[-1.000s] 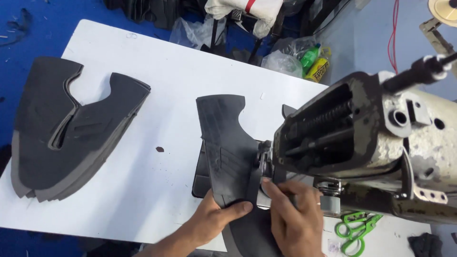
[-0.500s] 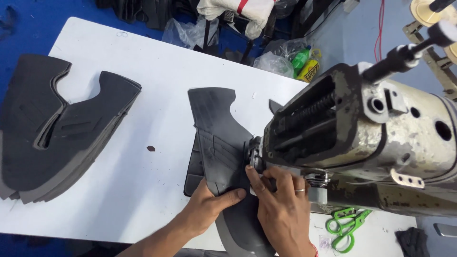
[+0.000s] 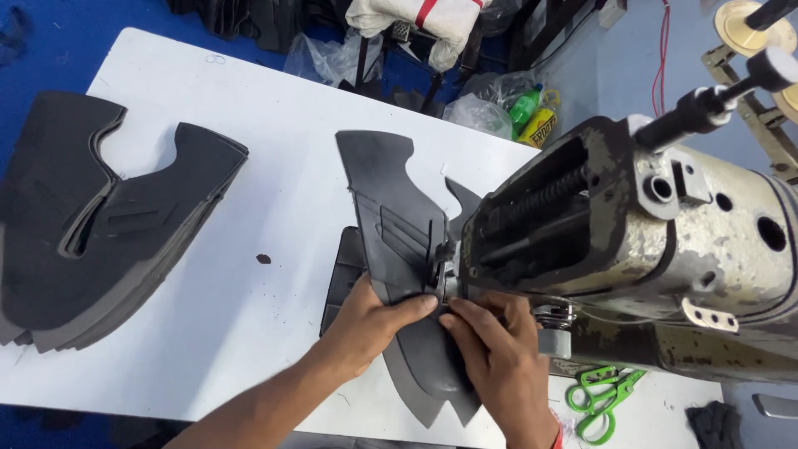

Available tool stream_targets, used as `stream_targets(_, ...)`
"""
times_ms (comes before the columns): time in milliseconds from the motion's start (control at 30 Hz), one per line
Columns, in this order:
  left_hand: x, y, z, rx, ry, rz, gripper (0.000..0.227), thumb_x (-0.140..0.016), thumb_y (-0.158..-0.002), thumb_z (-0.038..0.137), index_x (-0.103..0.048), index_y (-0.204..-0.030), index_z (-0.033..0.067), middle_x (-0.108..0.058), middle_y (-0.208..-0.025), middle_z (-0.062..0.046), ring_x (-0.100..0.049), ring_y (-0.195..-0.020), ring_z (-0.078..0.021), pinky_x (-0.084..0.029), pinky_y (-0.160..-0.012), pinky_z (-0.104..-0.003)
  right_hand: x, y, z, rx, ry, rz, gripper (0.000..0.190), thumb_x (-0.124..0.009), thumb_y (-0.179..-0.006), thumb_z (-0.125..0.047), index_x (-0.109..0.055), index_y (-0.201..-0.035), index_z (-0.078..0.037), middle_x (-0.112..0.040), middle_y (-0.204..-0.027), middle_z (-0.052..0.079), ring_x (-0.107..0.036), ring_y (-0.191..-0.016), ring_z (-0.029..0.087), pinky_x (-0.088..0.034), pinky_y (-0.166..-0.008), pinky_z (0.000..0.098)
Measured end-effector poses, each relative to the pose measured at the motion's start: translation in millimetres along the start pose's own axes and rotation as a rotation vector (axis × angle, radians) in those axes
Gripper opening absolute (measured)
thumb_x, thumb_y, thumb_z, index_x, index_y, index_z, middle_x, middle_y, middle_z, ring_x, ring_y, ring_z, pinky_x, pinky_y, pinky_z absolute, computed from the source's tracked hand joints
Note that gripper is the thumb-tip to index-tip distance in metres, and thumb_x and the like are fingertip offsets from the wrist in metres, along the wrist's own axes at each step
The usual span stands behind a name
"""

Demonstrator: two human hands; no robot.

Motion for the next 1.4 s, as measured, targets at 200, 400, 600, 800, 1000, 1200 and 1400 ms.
stream_targets(200, -8, 10, 25, -0.083, -0.283, 0.096, 0.052, -0.076, -0.087, 0.019, -0.054, -0.128, -0.0039, -0.07, -0.117, -0.015, -0.068, -0.107, -0.0206, -0.055, -0.094, -0.037, 0, -5, 10, 0.005, -0.048, -0.072, 0.025, -0.082, -0.083, -0.019, -0.078, -0.105, -0.008, -0.067, -0.101, 0.009, -0.067, -0.076, 0.022, -0.054, -0.063, 0.0339)
stream_targets(400, 10, 15, -4, -0.094, -0.585, 0.174, 0.097, -0.073, -0.095, 0.037, -0.011, -0.15, -0.014, -0.041, -0.147, -0.033, -0.047, -0.139, -0.0328, -0.041, -0.112, -0.041, -1, -10, 12, 0.059, -0.072, -0.11, 0.024, -0.08, -0.084, -0.014, -0.078, -0.106, -0.006, -0.071, -0.105, 0.011, -0.07, -0.086, 0.026, -0.055, -0.069, 0.0344)
stream_targets(600, 10, 0, 19, -0.149, -0.629, 0.078, 0.085, -0.069, -0.091, 0.033, -0.026, -0.153, -0.0058, -0.049, -0.15, -0.027, -0.049, -0.142, -0.0318, -0.038, -0.115, -0.04, 2, -13, 9, 0.134, -0.047, -0.09, 0.023, -0.079, -0.085, -0.01, -0.077, -0.106, -0.003, -0.07, -0.105, 0.011, -0.069, -0.089, 0.027, -0.054, -0.073, 0.036)
stream_targets(800, 16, -35, 49, 0.006, -0.812, -0.099, 0.093, -0.078, -0.089, 0.02, -0.019, -0.159, 0.0037, -0.037, -0.156, -0.022, -0.038, -0.144, -0.0288, -0.032, -0.116, -0.041, 1, -10, 4, 0.158, 0.016, -0.031, 0.018, -0.079, -0.087, -0.01, -0.076, -0.103, -0.003, -0.071, -0.101, 0.008, -0.068, -0.086, 0.026, -0.054, -0.075, 0.0359)
stream_targets(1000, -3, -79, 93, 0.117, -0.801, -0.44, 0.062, -0.073, -0.08, 0.009, -0.051, -0.139, 0.0089, -0.072, -0.12, -0.011, -0.068, -0.109, -0.0196, -0.056, -0.093, -0.034, -2, -10, -5, 0.191, 0.089, 0.068, 0.013, -0.079, -0.088, -0.013, -0.075, -0.098, -0.006, -0.069, -0.097, 0.007, -0.064, -0.086, 0.028, -0.051, -0.077, 0.0393)
stream_targets(1200, -8, -130, 87, 0.24, -0.862, -0.699, 0.052, -0.069, -0.073, -0.002, -0.065, -0.125, 0.004, -0.077, -0.104, -0.011, -0.073, -0.091, -0.0182, -0.061, -0.08, -0.035, -1, -9, -13, 0.07, 0.114, 0.046, 0.016, -0.078, -0.089, -0.02, -0.072, -0.099, -0.01, -0.069, -0.097, 0.007, -0.065, -0.086, 0.029, -0.049, -0.073, 0.0402)
stream_targets(1400, 2, -104, 107, 0.176, -0.924, -0.463, 0.055, -0.079, -0.076, 0.022, -0.064, -0.126, 0.0059, -0.077, -0.103, -0.012, -0.076, -0.089, -0.0232, -0.063, -0.076, -0.038, 1, -16, -2, -0.123, 0.031, -0.085, 0.036, -0.078, -0.087, -0.027, -0.068, -0.112, -0.003, -0.068, -0.102, 0.016, -0.063, -0.088, 0.037, -0.049, -0.072, 0.0435)
Point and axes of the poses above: each hand's wrist, its own y-axis away from the middle knuckle, its own x-axis out of the back of the hand, z = x × y, the point moved 2 cm from there along -y, towards the middle knuckle
